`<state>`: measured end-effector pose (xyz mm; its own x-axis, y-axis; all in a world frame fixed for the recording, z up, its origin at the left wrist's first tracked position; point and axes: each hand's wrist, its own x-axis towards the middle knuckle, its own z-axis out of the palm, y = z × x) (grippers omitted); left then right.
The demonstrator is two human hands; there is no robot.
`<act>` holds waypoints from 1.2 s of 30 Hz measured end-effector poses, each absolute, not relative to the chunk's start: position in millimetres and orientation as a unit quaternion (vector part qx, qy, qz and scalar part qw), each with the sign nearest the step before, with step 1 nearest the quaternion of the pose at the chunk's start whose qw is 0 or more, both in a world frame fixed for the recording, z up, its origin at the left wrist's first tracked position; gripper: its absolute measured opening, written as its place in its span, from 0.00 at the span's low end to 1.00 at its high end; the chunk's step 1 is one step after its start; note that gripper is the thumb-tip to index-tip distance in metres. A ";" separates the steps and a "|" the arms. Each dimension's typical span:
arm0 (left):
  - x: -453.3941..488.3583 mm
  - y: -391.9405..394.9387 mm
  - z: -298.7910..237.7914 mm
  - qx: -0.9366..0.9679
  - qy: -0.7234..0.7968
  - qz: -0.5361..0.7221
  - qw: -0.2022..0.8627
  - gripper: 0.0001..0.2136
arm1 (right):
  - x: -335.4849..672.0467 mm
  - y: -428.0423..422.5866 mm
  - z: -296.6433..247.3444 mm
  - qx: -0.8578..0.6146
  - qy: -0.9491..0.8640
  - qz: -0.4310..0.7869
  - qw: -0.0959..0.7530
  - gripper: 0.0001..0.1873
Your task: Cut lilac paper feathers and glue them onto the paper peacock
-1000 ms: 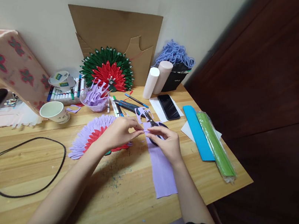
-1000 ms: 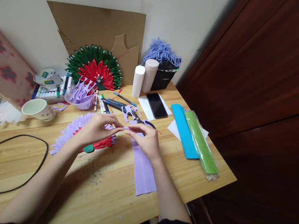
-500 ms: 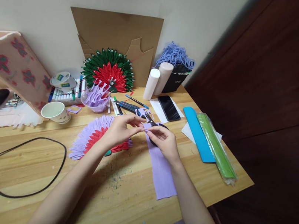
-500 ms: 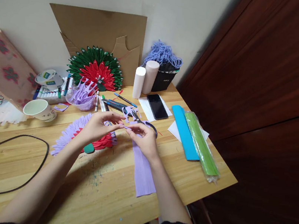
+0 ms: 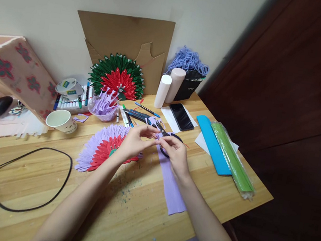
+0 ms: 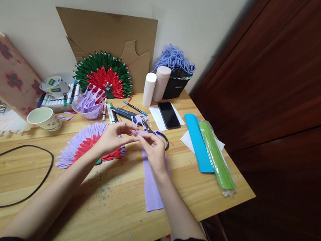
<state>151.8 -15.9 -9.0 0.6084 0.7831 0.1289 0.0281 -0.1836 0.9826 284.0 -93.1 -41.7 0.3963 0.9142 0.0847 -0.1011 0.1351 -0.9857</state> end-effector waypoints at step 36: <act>146.1 -15.1 -4.3 0.726 0.347 0.250 0.538 0.08 | 271.8 -91.8 -47.2 -0.480 -0.228 0.497 0.686 0.07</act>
<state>146.1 -15.1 -4.3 0.6341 0.7731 -0.0118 0.2358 -0.1789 0.9552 271.8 -91.8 -47.2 0.4013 0.9009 -0.1653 -0.4630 0.0438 -0.8853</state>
